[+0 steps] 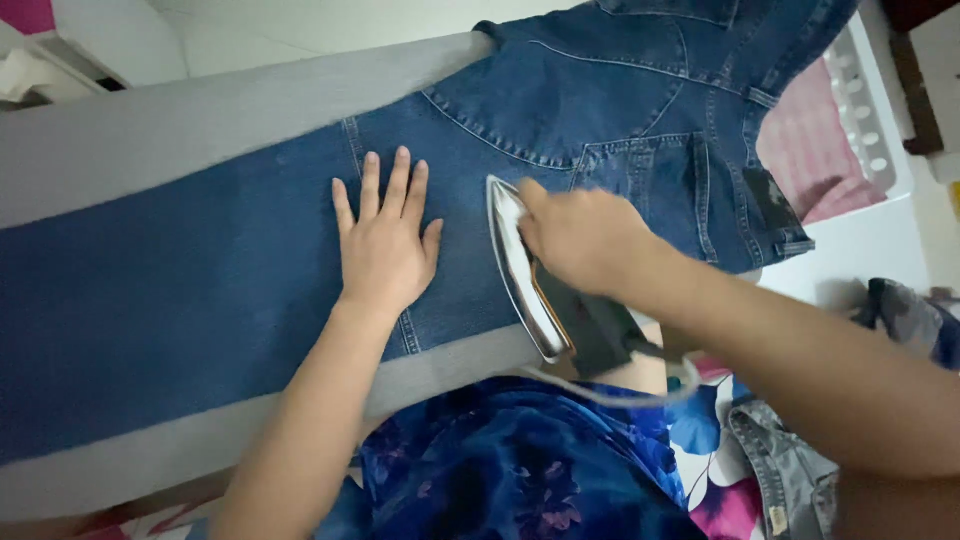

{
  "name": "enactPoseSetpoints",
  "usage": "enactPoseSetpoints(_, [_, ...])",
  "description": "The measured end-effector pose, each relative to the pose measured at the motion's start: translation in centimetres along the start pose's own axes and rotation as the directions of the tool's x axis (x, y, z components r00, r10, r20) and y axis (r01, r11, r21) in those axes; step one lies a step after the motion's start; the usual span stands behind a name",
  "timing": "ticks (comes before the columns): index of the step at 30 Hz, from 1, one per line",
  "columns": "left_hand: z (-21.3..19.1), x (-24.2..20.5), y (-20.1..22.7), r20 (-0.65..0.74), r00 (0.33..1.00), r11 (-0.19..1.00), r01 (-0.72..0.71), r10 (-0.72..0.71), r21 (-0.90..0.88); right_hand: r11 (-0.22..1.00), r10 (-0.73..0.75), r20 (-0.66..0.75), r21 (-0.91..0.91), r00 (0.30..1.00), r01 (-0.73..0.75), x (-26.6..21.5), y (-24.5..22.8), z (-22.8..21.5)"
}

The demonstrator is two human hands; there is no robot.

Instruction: Ironing a pair of blue jeans on an ironing board, including pressing the legs and repositioning the garment.

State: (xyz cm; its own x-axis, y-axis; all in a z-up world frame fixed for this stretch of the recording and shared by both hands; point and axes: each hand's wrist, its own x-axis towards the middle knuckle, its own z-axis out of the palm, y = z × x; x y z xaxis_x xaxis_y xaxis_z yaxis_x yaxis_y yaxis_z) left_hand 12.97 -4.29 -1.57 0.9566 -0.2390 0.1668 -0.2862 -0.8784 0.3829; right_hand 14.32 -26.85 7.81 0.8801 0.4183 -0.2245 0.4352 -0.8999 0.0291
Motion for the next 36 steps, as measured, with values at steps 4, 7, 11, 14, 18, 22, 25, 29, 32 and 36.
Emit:
enactPoseSetpoints(4, [1.5, 0.6, 0.6, 0.086, 0.995, 0.995, -0.056, 0.049, 0.082, 0.996, 0.09, 0.079, 0.008, 0.993, -0.091, -5.0, 0.5, 0.8])
enactPoseSetpoints(7, [1.8, 1.5, 2.5, 0.152, 0.983, 0.992, -0.111, 0.102, 0.054, 0.987, 0.16, 0.105, 0.001, 0.982, -0.161, -7.8, 0.7, 1.6])
enactPoseSetpoints(11, [2.5, 2.1, 5.1, 0.219, 0.959, 0.983, -0.177, 0.181, -0.039, 0.96, 0.271, 0.208, 0.015, 0.94, -0.28, -10.2, 0.5, 1.7])
enactPoseSetpoints(14, [2.3, 1.8, 5.3, 0.241, 0.956, 0.985, -0.173, 0.165, 0.013, 0.942, 0.306, 0.224, 0.07, 0.925, -0.329, -9.8, 0.4, 1.7])
enactPoseSetpoints(18, [2.3, 1.7, 5.2, 0.268, 0.952, 0.987, -0.161, 0.149, 0.024, 0.924, 0.349, 0.223, 0.079, 0.91, -0.373, -6.8, 0.6, 1.0])
enactPoseSetpoints(22, [1.6, 2.1, 5.6, 0.319, 0.942, 0.993, -0.119, 0.108, 0.015, 0.928, 0.328, 0.096, 0.152, 0.94, -0.34, -4.2, 1.2, 0.9])
enactPoseSetpoints(25, [1.0, 2.3, 5.8, 0.376, 0.924, 0.995, -0.093, 0.076, 0.026, 0.938, 0.312, 0.062, 0.14, 0.948, -0.318, -3.9, 0.7, 0.3])
enactPoseSetpoints(29, [0.6, 2.4, 5.8, 0.406, 0.911, 0.996, -0.084, 0.076, 0.002, 0.924, 0.334, 0.14, 0.145, 0.932, -0.353, -5.2, 0.2, 0.1])
enactPoseSetpoints(32, [0.7, 2.4, 5.8, 0.395, 0.915, 0.996, -0.088, 0.078, 0.006, 0.922, 0.327, 0.145, 0.167, 0.934, -0.349, -4.1, 0.6, -0.3])
enactPoseSetpoints(36, [0.2, 2.8, 4.4, 0.369, 0.926, 0.995, -0.095, 0.083, 0.015, 0.949, 0.266, 0.078, 0.153, 0.961, -0.275, -1.4, 1.1, -0.6])
